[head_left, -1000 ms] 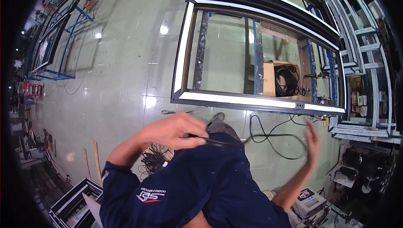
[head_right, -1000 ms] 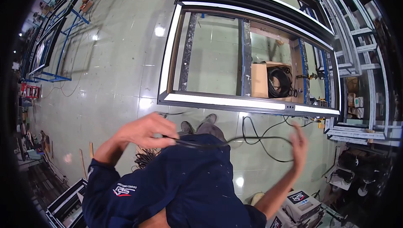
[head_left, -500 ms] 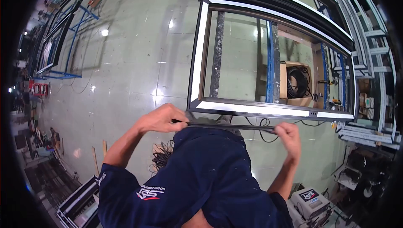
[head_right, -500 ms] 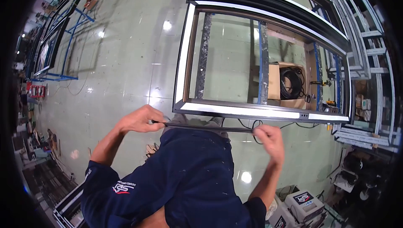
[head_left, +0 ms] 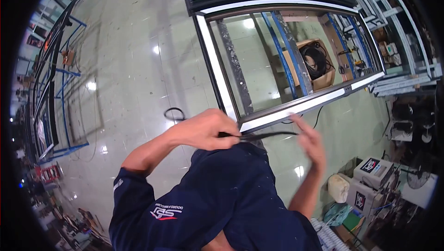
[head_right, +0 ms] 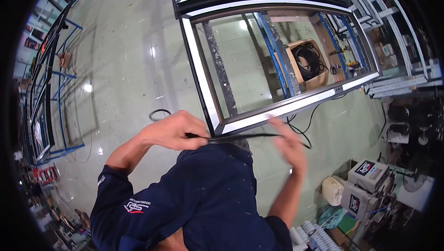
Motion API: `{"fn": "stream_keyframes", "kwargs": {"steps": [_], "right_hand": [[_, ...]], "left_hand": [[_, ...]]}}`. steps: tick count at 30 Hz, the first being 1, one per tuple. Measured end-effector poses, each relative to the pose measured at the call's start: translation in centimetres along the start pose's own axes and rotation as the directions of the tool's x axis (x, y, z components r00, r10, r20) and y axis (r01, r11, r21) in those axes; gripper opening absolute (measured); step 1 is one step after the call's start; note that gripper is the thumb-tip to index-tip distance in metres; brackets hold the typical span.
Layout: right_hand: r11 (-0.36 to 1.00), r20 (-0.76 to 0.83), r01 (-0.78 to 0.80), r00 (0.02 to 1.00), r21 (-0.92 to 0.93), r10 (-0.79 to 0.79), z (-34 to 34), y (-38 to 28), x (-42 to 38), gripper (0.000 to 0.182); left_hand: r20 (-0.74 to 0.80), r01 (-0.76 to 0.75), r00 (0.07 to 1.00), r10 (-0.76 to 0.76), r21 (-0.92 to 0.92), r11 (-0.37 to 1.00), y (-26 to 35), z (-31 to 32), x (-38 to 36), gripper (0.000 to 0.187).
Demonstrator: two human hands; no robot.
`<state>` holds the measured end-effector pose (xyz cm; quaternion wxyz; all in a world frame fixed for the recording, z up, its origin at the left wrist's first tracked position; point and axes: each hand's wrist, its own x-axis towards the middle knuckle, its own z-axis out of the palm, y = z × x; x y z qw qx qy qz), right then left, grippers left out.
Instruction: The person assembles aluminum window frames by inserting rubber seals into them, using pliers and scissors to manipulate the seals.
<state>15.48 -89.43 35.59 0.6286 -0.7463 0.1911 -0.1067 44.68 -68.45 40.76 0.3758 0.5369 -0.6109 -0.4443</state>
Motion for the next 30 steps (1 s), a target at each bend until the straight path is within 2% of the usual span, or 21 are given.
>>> {"fn": "stream_keyframes", "kwargs": {"steps": [1,2,3,4,6,7,9,10,11,12,13,14,16,17,20,23,25,26,27,28,30], "right_hand": [[0.995,0.063,0.025,0.998,0.092,-0.031,4.2,-0.4,2.0,0.055],[0.991,0.192,-0.017,0.981,0.131,-0.008,6.7,-2.2,4.2,0.048],[0.970,0.211,-0.107,0.976,0.219,0.060,8.3,-2.2,5.6,0.037],[0.902,0.215,-0.276,0.953,0.333,0.213,8.6,-1.5,5.9,0.026],[0.987,0.018,-0.134,0.991,0.093,0.133,6.5,0.3,5.8,0.019],[0.984,-0.099,-0.130,0.985,0.125,0.143,5.2,0.3,5.2,0.019],[0.980,-0.230,-0.150,0.957,0.134,0.178,1.4,3.1,2.8,0.021],[0.965,-0.338,-0.252,0.903,0.080,0.264,-0.3,4.3,1.1,0.028],[0.961,-0.391,-0.255,0.878,0.106,0.276,-2.0,6.0,-0.9,0.028],[0.913,-0.439,-0.357,0.801,0.196,0.407,-3.1,6.2,-2.5,0.025],[0.918,-0.492,-0.340,0.775,0.202,0.396,-3.8,7.1,-4.1,0.025],[0.908,-0.514,-0.326,0.749,0.263,0.418,-4.3,8.3,-5.8,0.026],[0.916,-0.572,-0.349,0.718,0.198,0.397,-4.7,9.3,-8.3,0.026],[0.919,-0.599,-0.348,0.702,0.185,0.386,-4.7,9.8,-9.6,0.026],[0.855,-0.675,-0.417,0.538,0.308,0.505,-2.6,10.1,-12.4,0.025],[0.695,-0.631,-0.658,0.415,0.290,0.656,1.0,10.7,-15.9,0.024],[0.635,-0.544,-0.740,0.446,0.221,0.711,5.0,8.8,-11.7,0.028],[0.615,-0.466,-0.697,0.435,0.368,0.771,7.2,8.0,-8.4,0.034],[0.630,-0.363,-0.705,0.522,0.327,0.772,8.9,7.4,-4.5,0.039],[0.574,-0.251,-0.714,0.516,0.402,0.819,10.7,7.8,-1.7,0.045],[0.605,-0.192,-0.692,0.581,0.393,0.790,13.8,8.2,2.5,0.053]], "left_hand": [[0.021,-0.027,0.999,0.025,0.071,0.997,-0.3,0.3,1.8,0.018],[0.038,-0.053,0.998,0.049,0.142,0.988,-0.7,0.2,3.2,0.019],[0.071,-0.005,0.997,-0.002,0.102,0.995,-1.2,-0.3,4.0,0.018],[0.109,0.054,0.992,-0.061,0.067,0.996,-1.7,-1.0,4.6,0.017],[0.170,0.145,0.974,-0.152,0.053,0.988,-3.6,-3.4,5.1,0.017],[0.194,0.172,0.964,-0.181,0.061,0.983,-5.2,-4.9,4.8,0.018],[0.196,0.199,0.957,-0.213,0.092,0.976,-6.8,-8.7,4.2,0.018],[0.170,0.199,0.961,-0.216,0.112,0.974,-7.2,-10.7,4.1,0.018],[0.190,0.275,0.937,-0.292,0.112,0.955,-7.5,-12.6,4.0,0.019],[0.207,0.347,0.908,-0.364,0.116,0.931,-7.8,-14.6,4.0,0.020],[0.219,0.417,0.873,-0.435,0.123,0.900,-8.0,-16.3,4.6,0.021],[0.262,0.419,0.855,-0.447,0.157,0.894,-8.2,-17.9,5.4,0.020],[0.345,0.420,0.810,-0.474,0.223,0.880,-8.9,-21.2,7.1,0.019],[0.353,0.386,0.823,-0.445,0.225,0.894,-9.7,-22.8,8.0,0.019],[0.355,0.444,0.760,-0.544,0.327,0.834,-11.3,-28.3,11.5,0.019],[0.418,0.384,0.750,-0.512,0.355,0.853,-14.3,-32.7,14.5,0.020],[0.500,0.286,0.770,-0.396,0.284,0.915,-14.0,-32.2,16.2,0.020],[0.535,0.230,0.780,-0.325,0.238,0.943,-13.9,-31.7,16.9,0.020],[0.585,0.191,0.760,-0.283,0.215,0.958,-14.1,-31.5,17.4,0.021],[0.610,0.172,0.743,-0.275,0.224,0.959,-13.6,-31.6,17.9,0.020],[0.639,-0.021,0.765,-0.078,0.147,0.989,-12.5,-32.5,19.0,0.018]]}}
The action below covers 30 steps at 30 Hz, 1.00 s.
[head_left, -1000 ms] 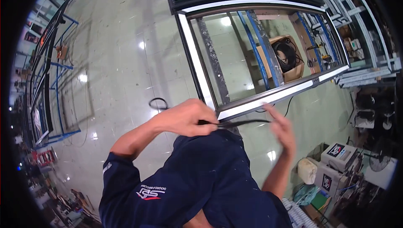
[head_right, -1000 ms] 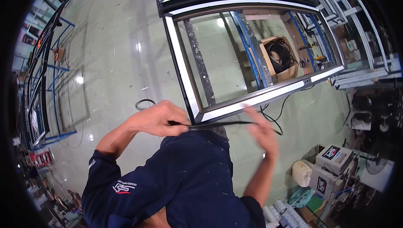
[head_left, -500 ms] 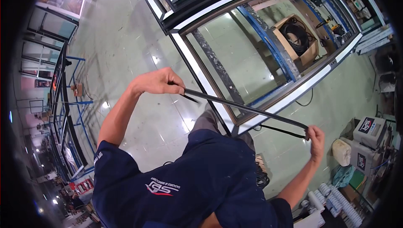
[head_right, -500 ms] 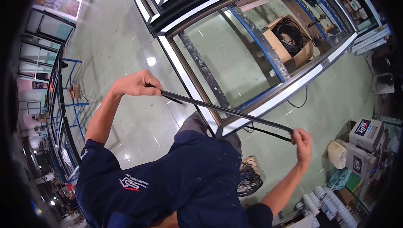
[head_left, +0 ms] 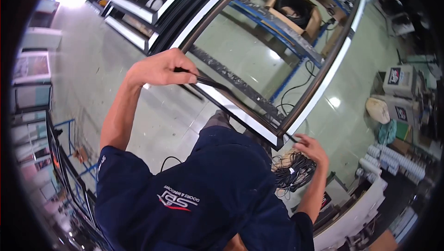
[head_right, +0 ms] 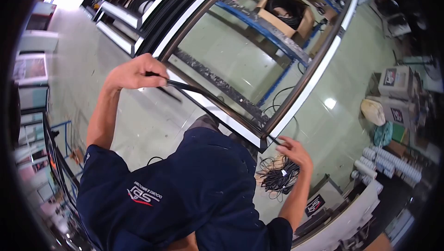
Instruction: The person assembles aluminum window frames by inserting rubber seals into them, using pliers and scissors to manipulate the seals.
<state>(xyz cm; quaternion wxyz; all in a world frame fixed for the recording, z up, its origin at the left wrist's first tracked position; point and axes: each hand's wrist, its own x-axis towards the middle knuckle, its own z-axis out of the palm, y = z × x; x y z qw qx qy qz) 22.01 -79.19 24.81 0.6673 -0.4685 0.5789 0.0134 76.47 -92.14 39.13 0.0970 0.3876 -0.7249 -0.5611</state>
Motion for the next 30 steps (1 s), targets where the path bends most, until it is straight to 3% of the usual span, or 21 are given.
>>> {"fn": "stream_keyframes", "kwargs": {"steps": [3,5,6,7,8,10,12,13,16,20,21,24,26,28,30], "right_hand": [[0.828,-0.254,-0.206,0.964,-0.521,0.080,2.3,3.5,0.8,0.063],[0.901,-0.393,0.069,0.883,-0.429,-0.255,4.5,-2.4,-0.2,0.068],[0.924,-0.346,0.329,0.858,-0.196,-0.379,6.1,-7.6,-0.5,0.069],[0.828,-0.345,0.558,0.788,0.051,-0.510,7.8,-12.9,-0.6,0.069],[0.711,-0.331,0.686,0.714,0.153,-0.617,9.3,-16.0,-0.6,0.060],[0.723,-0.156,0.633,0.772,0.276,-0.616,10.0,-16.3,-0.1,0.043],[0.869,-0.297,0.428,0.888,0.249,-0.352,8.7,-13.8,-0.5,0.025],[0.829,-0.413,0.492,0.835,0.266,-0.364,7.7,-10.6,0.6,0.020],[0.911,-0.464,0.299,0.874,0.285,-0.142,4.4,-5.3,-0.5,0.025],[0.968,-0.490,0.172,0.869,0.181,-0.063,4.4,-1.0,1.9,0.026],[0.974,-0.483,0.170,0.872,0.151,-0.077,5.1,-1.3,2.9,0.026],[0.982,-0.350,0.165,0.929,0.097,-0.121,6.8,-4.1,5.4,0.025],[0.972,-0.330,0.233,0.917,-0.016,-0.225,7.4,-5.6,7.2,0.024],[0.983,-0.317,0.181,0.934,0.015,-0.166,7.2,-6.6,8.0,0.025],[0.991,-0.354,0.135,0.928,0.023,-0.118,6.8,-7.1,7.3,0.027]], "left_hand": [[-0.019,-0.112,0.993,0.113,0.028,0.993,3.3,-1.5,-0.3,0.015],[0.105,-0.253,0.964,0.245,0.076,0.964,5.1,0.1,1.7,0.014],[0.172,-0.328,0.935,0.309,0.093,0.940,6.1,1.4,3.3,0.014],[0.198,-0.383,0.912,0.358,0.107,0.917,6.8,3.4,4.9,0.013],[0.221,-0.444,0.884,0.411,0.124,0.887,7.0,5.1,6.4,0.012],[0.190,-0.387,0.918,0.347,0.243,0.890,6.8,5.7,8.7,0.013],[0.207,-0.312,0.941,0.266,0.233,0.921,4.3,4.3,9.9,0.016],[0.201,-0.231,0.959,0.200,0.145,0.962,2.5,3.4,9.9,0.016],[0.161,-0.044,0.987,0.004,0.250,0.967,-3.2,0.9,9.0,0.021],[0.018,0.218,0.973,-0.231,0.270,0.938,-10.8,-0.4,7.9,0.020],[-0.003,0.267,0.963,-0.270,0.167,0.949,-12.7,-0.4,7.8,0.020],[-0.001,0.066,0.998,-0.068,0.284,0.957,-16.2,1.6,9.0,0.020],[-0.070,-0.123,0.987,0.143,0.230,0.965,-16.6,5.4,10.3,0.026],[-0.036,0.037,0.999,-0.028,0.270,0.962,-15.8,8.7,11.5,0.033],[-0.007,0.141,0.986,-0.168,0.582,0.801,-17.3,10.8,12.3,0.037]]}}
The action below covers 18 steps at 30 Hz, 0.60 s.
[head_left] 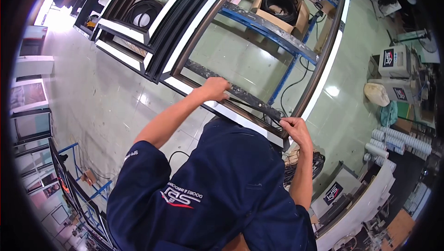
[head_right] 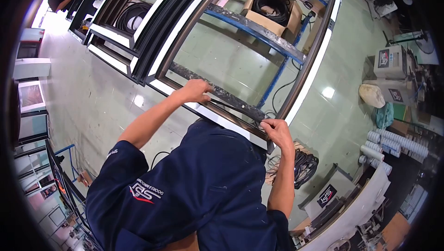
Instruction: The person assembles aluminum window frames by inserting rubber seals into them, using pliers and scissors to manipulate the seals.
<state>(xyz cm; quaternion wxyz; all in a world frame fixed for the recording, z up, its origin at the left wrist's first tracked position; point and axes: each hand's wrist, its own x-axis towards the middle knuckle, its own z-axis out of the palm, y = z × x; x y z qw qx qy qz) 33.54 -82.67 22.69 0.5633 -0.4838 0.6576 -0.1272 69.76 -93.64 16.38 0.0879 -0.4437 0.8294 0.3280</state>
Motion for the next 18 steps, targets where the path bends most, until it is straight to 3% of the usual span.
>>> {"fn": "stream_keyframes", "kwargs": {"steps": [1,4,5,9,12,16,18], "right_hand": [[0.999,-0.015,-0.035,0.999,-0.006,0.034,-0.5,-1.0,-0.8,0.025],[0.995,-0.031,-0.077,0.996,0.067,0.079,-0.9,-0.6,-1.1,0.023],[0.996,-0.021,-0.061,0.998,0.073,0.062,-0.8,-0.6,-1.2,0.022],[0.992,-0.010,-0.013,1.000,0.125,0.014,0.1,0.3,-0.5,0.024],[0.986,-0.033,0.016,0.999,0.163,-0.011,0.2,-0.3,-0.8,0.025],[0.968,-0.083,-0.027,0.995,0.249,0.049,-2.1,-0.2,-1.4,0.022],[0.949,-0.060,-0.109,0.989,0.295,0.132,-2.9,0.8,-1.6,0.022]], "left_hand": [[-0.007,0.069,0.998,-0.069,0.151,0.986,0.0,0.5,0.1,0.036],[-0.178,-0.066,0.982,0.066,0.005,0.998,-0.6,1.4,-1.0,0.031],[-0.070,-0.076,0.995,0.075,-0.018,0.997,-0.7,1.6,-0.7,0.034],[-0.304,-0.383,0.889,0.343,-0.079,0.921,0.3,2.4,0.1,0.044],[-0.198,-0.323,0.942,0.271,-0.312,0.894,1.2,3.6,1.9,0.038],[0.042,-0.212,0.967,0.251,-0.414,0.885,-1.4,1.9,1.1,0.029],[-0.054,-0.229,0.970,0.236,-0.523,0.821,-4.3,1.2,-0.5,0.031]]}}
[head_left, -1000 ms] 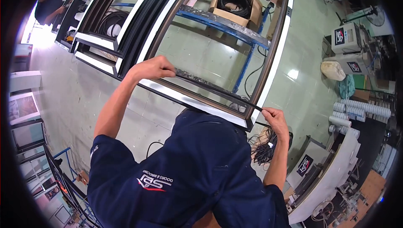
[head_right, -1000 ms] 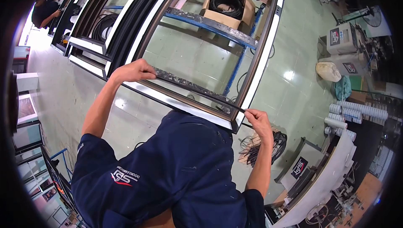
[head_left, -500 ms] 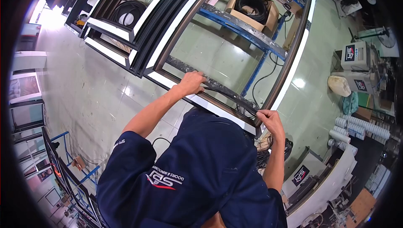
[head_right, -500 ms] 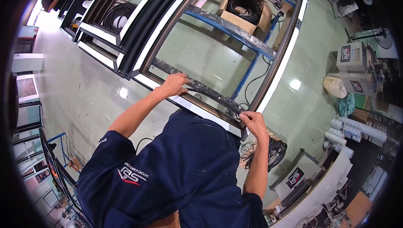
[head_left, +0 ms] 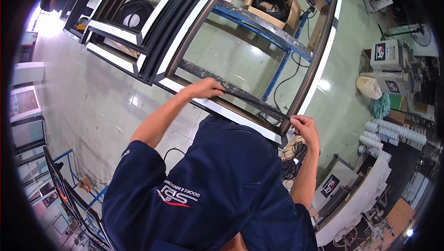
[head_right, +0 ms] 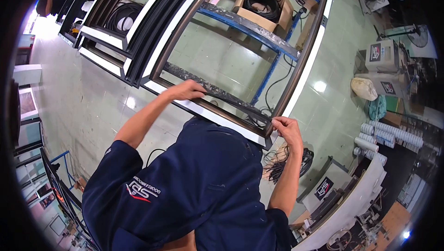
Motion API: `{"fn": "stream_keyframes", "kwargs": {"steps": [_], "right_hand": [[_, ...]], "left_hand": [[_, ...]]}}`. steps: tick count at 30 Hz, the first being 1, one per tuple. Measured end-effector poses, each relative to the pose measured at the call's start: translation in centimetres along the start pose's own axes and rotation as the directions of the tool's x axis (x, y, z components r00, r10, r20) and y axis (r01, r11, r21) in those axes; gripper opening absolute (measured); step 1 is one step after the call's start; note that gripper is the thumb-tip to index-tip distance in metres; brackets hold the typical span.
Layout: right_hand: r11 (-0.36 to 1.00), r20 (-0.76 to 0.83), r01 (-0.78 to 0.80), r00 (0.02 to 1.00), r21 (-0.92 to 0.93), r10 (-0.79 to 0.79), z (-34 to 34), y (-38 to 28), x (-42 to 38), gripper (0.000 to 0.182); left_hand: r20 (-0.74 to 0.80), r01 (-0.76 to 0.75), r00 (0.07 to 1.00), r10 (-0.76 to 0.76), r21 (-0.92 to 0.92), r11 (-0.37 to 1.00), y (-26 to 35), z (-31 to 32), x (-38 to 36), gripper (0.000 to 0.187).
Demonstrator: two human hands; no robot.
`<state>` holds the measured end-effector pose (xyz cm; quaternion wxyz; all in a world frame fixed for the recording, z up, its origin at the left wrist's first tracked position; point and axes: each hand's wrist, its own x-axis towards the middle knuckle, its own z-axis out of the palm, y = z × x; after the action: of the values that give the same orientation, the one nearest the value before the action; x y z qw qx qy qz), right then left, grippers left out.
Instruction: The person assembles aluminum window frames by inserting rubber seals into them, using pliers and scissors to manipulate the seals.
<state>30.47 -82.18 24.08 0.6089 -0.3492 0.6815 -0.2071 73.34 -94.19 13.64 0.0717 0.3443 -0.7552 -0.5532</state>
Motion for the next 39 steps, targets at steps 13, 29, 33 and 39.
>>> {"fn": "stream_keyframes", "kwargs": {"steps": [13,29,33,39], "right_hand": [[0.428,-0.026,0.117,0.949,-0.896,-0.315,2.4,4.6,1.0,0.024],[-0.045,0.179,0.175,0.915,-0.984,-0.360,6.2,6.7,1.9,0.012],[0.035,0.193,0.221,0.910,-0.975,-0.367,4.9,6.6,2.0,0.013],[0.003,0.231,0.253,0.884,-0.967,-0.406,4.5,7.3,2.0,0.010]], "left_hand": [[-0.178,0.138,0.983,0.048,0.883,0.448,-3.4,-9.5,-8.1,0.008],[0.005,-0.002,1.000,-0.009,0.973,0.230,-5.5,-10.8,-8.5,0.014],[-0.004,0.020,0.998,-0.061,0.964,0.265,-5.3,-10.9,-8.1,0.012],[-0.024,0.035,0.999,-0.039,0.950,0.310,-5.6,-11.0,-8.3,0.007]]}}
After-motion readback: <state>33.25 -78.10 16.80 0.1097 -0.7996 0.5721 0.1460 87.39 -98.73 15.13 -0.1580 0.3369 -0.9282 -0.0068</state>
